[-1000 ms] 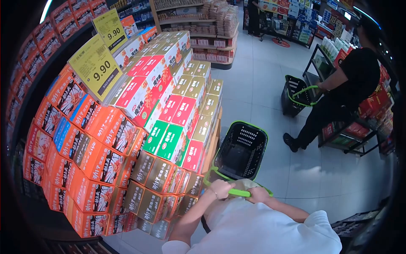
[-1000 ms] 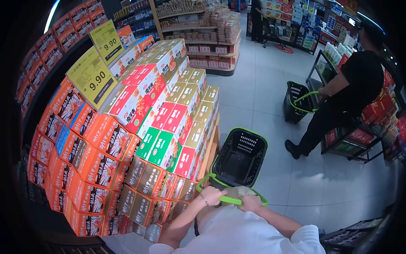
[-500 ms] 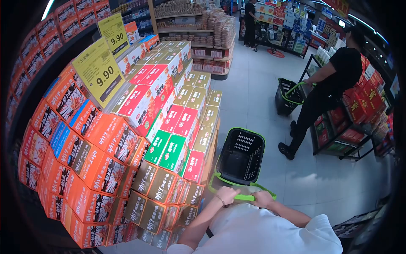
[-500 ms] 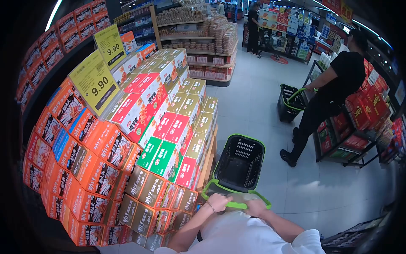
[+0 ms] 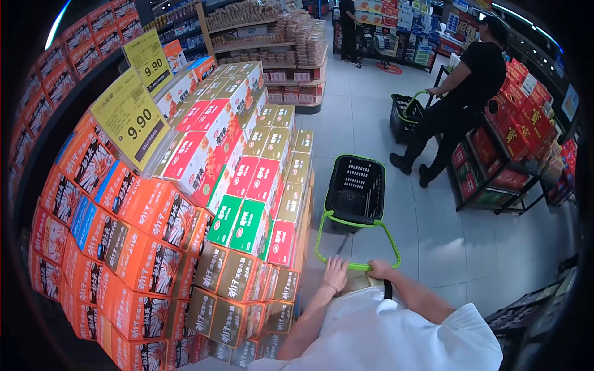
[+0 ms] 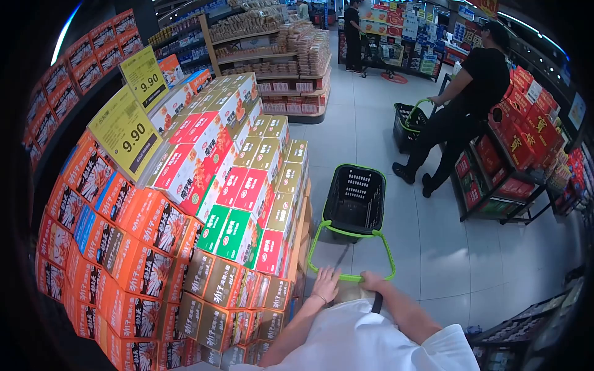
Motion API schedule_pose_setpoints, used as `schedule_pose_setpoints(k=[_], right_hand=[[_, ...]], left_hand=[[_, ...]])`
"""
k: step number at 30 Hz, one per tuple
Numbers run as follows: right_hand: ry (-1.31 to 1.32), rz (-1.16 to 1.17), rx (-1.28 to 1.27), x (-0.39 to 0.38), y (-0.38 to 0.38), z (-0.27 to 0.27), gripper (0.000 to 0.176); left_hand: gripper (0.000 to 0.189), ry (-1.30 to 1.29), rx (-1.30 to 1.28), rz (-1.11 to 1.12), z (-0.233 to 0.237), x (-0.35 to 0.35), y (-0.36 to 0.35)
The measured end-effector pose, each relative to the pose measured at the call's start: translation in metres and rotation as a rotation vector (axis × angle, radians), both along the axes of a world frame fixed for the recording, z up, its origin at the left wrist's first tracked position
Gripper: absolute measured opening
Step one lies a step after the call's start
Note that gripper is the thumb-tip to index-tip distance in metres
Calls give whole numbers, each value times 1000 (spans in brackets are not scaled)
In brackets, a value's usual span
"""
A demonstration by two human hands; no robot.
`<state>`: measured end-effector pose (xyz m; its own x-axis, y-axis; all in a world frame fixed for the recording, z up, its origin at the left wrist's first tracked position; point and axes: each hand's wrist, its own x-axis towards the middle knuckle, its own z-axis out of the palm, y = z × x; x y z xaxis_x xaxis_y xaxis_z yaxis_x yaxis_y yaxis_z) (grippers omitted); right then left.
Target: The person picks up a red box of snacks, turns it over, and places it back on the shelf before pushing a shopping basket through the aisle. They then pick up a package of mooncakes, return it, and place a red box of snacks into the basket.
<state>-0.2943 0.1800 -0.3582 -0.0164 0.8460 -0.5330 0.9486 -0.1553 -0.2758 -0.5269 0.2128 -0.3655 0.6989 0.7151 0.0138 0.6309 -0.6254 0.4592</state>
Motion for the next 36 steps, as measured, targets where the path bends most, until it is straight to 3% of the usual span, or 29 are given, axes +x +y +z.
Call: schedule_pose_setpoints(k=[7, 12, 16, 20, 23, 25, 28, 31, 34, 36], right_hand=[[28, -60, -84, 7, 38, 27, 29], [-183, 64, 42, 6, 43, 38, 25], [-220, -33, 144, 12, 47, 35, 22], [-187, -88, 153, 14, 51, 46, 20], [-202, -57, 117, 19, 51, 31, 22], [-201, -27, 110, 16, 43, 13, 25], [-146, 64, -17, 6, 33, -11, 28], [-115, 70, -194, -6, 23, -36, 30], [-139, 69, -181, -9, 17, -54, 29], [-98, -103, -210, -20, 5, -55, 24]], left_hand=[[75, -125, 118, 282, 20, -12, -5], [78, -208, 116, 344, 19, -6, -8], [81, -256, 52, 365, 1, -6, -11], [66, -104, -116, 266, -62, -11, -20], [56, -111, -274, 271, -73, -15, -33], [51, -146, -836, 266, -80, -17, -38], [46, -358, -975, 407, -133, -19, -59], [39, -379, -1018, 427, -125, -32, -58], [31, -479, -1038, 627, -208, -43, -81], [28, -429, -1064, 668, -233, -44, -94]])
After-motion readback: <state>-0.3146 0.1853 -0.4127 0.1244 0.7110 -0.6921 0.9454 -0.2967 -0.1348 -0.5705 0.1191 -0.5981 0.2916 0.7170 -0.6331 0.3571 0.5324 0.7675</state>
